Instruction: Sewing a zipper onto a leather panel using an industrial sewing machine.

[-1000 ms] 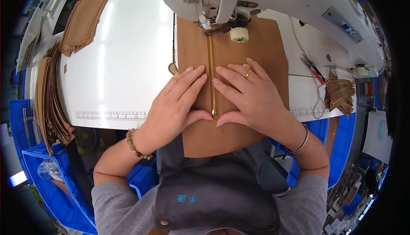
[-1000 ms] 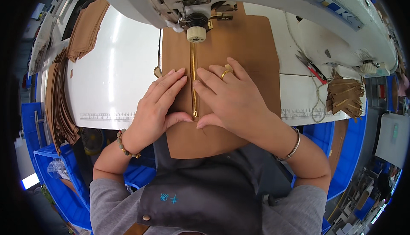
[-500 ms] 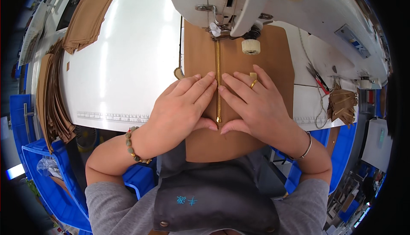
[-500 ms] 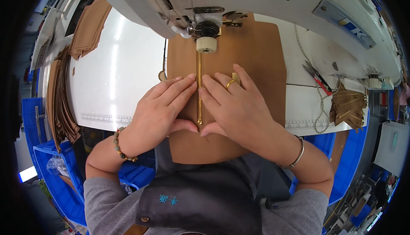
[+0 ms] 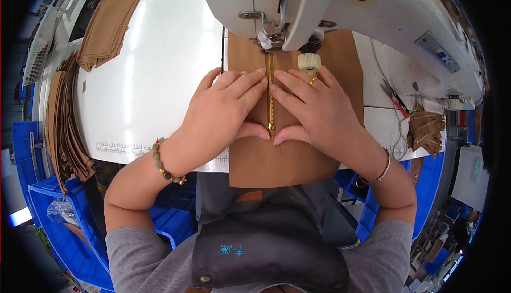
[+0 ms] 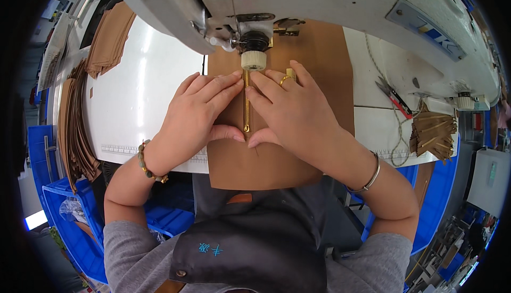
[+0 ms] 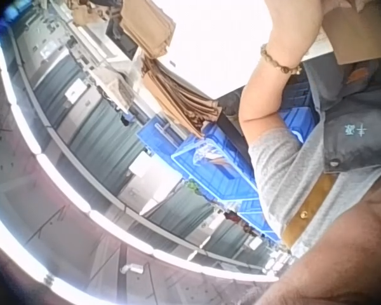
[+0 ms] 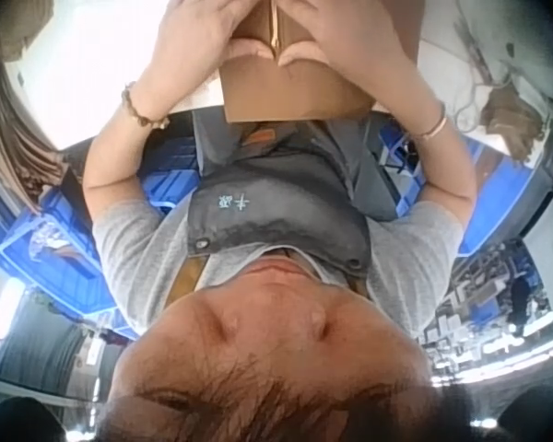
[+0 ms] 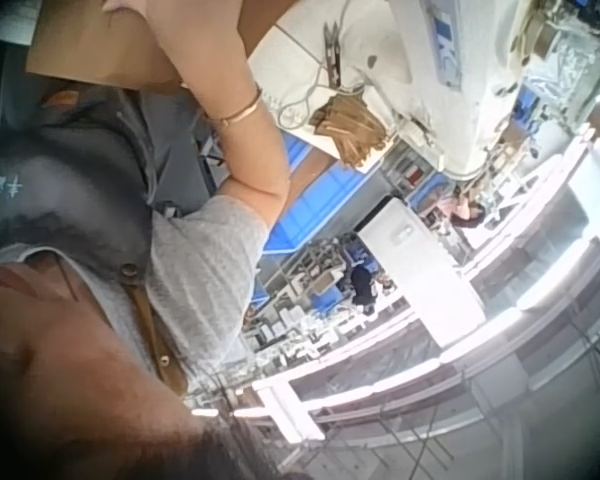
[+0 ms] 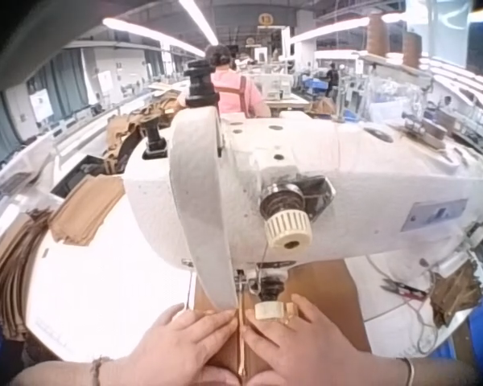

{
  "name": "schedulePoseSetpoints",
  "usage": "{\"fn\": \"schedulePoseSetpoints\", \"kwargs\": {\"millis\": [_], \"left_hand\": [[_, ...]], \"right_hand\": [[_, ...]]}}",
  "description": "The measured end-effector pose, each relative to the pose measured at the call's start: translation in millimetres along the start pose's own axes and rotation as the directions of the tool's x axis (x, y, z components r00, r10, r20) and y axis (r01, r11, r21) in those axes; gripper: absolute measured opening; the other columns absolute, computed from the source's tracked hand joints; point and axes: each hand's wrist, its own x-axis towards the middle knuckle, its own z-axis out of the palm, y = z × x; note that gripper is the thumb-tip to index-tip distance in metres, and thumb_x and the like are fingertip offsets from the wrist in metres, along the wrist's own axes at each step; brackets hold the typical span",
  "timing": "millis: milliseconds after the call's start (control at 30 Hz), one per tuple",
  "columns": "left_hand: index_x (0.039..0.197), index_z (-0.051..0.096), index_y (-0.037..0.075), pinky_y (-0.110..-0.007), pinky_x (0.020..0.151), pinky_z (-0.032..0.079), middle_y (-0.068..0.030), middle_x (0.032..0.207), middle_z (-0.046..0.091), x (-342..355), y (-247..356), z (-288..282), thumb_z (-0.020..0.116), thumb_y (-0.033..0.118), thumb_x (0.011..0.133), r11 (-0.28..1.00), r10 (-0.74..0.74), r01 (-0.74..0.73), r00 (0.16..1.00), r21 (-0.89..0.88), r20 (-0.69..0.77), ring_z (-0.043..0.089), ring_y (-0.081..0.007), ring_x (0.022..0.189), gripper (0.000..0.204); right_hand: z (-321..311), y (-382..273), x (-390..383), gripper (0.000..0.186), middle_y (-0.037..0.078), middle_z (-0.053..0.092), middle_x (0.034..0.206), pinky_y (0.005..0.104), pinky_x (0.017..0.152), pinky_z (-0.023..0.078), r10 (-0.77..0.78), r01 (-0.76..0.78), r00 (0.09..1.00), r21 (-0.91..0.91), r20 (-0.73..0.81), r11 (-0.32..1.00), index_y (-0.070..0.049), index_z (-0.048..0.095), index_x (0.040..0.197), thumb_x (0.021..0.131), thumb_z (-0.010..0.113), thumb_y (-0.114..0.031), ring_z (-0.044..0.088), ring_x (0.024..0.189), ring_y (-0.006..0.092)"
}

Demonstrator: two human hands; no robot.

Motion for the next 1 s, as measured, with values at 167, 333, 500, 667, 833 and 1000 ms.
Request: {"fn": "schedulePoseSetpoints", "kwargs": {"millis": [167, 333, 500, 667, 833, 1000], "left_hand": [[0.14, 0.062, 0.002, -0.05, 0.115, 0.042, -0.0084, 0.145, 0.061, 10, -10, 1, 0.078, 0.053, 0.071, 1.0, 0.0, 0.0, 0.999, 0.019, -0.032, 0.059, -0.0311, 0.126, 0.086], [0.138, 0.063, 0.0, -0.045, 0.108, 0.048, -0.0095, 0.137, 0.063, 22, -19, 1, 0.08, 0.05, 0.07, 0.998, -0.003, 0.0, 0.998, -0.063, -0.055, 0.06, -0.0325, 0.122, 0.085], [0.14, 0.064, 0.003, -0.041, 0.1, 0.054, -0.0106, 0.135, 0.064, 25, -24, 5, 0.082, 0.047, 0.073, 0.991, -0.04, 0.03, 0.996, -0.128, -0.079, 0.061, -0.0332, 0.118, 0.083], [0.139, 0.065, 0.003, -0.042, 0.101, 0.055, -0.0127, 0.138, 0.065, 21, -28, 14, 0.084, 0.044, 0.075, 0.99, -0.053, 0.034, 0.989, -0.138, -0.135, 0.064, -0.0337, 0.123, 0.078], [0.137, 0.066, 0.003, -0.04, 0.105, 0.056, -0.0138, 0.14, 0.065, 4, -19, 16, 0.086, 0.04, 0.076, 0.988, -0.067, 0.04, 0.982, -0.148, -0.176, 0.063, -0.0335, 0.131, 0.074], [0.136, 0.067, 0.003, -0.042, 0.105, 0.055, -0.0146, 0.139, 0.065, -13, -5, 14, 0.086, 0.035, 0.078, 0.965, -0.075, 0.036, 0.987, -0.26, -0.145, 0.062, -0.0367, 0.131, 0.069]], "right_hand": [[2, 10, 9, 0.079, 0.008, 0.065, 0.127, 0.0488, 0.114, 0.041, 0.005, -0.005, 1.0, -0.01, 0.005, 1.0, -0.006, 0.066, 0.128, 0.066, 0.084, -0.053, 0.061, 0.124, 0.0257], [8, 20, 16, 0.077, 0.009, 0.066, 0.127, 0.0484, 0.113, 0.042, 0.011, -0.008, 0.999, 0.049, -0.05, 0.999, -0.007, 0.066, 0.129, 0.068, 0.084, -0.052, 0.059, 0.127, 0.0281], [14, 26, 17, 0.074, 0.01, 0.067, 0.127, 0.0493, 0.113, 0.041, 0.044, -0.039, 0.995, 0.057, -0.086, 0.998, -0.008, 0.067, 0.128, 0.071, 0.081, -0.054, 0.058, 0.129, 0.0298], [15, 30, 17, 0.069, 0.011, 0.066, 0.127, 0.051, 0.115, 0.04, 0.038, -0.029, 0.996, 0.109, -0.078, 0.994, -0.007, 0.069, 0.123, 0.074, 0.08, -0.055, 0.059, 0.128, 0.032], [10, 23, 15, 0.065, 0.011, 0.067, 0.124, 0.0481, 0.113, 0.044, 0.07, -0.063, 0.994, 0.098, -0.078, 0.993, -0.007, 0.071, 0.12, 0.074, 0.081, -0.051, 0.06, 0.127, 0.033], [6, 9, 3, 0.062, 0.011, 0.068, 0.124, 0.0439, 0.107, 0.051, 0.093, -0.083, 0.994, 0.152, -0.059, 0.985, -0.006, 0.073, 0.118, 0.071, 0.084, -0.045, 0.063, 0.125, 0.0322]]}}
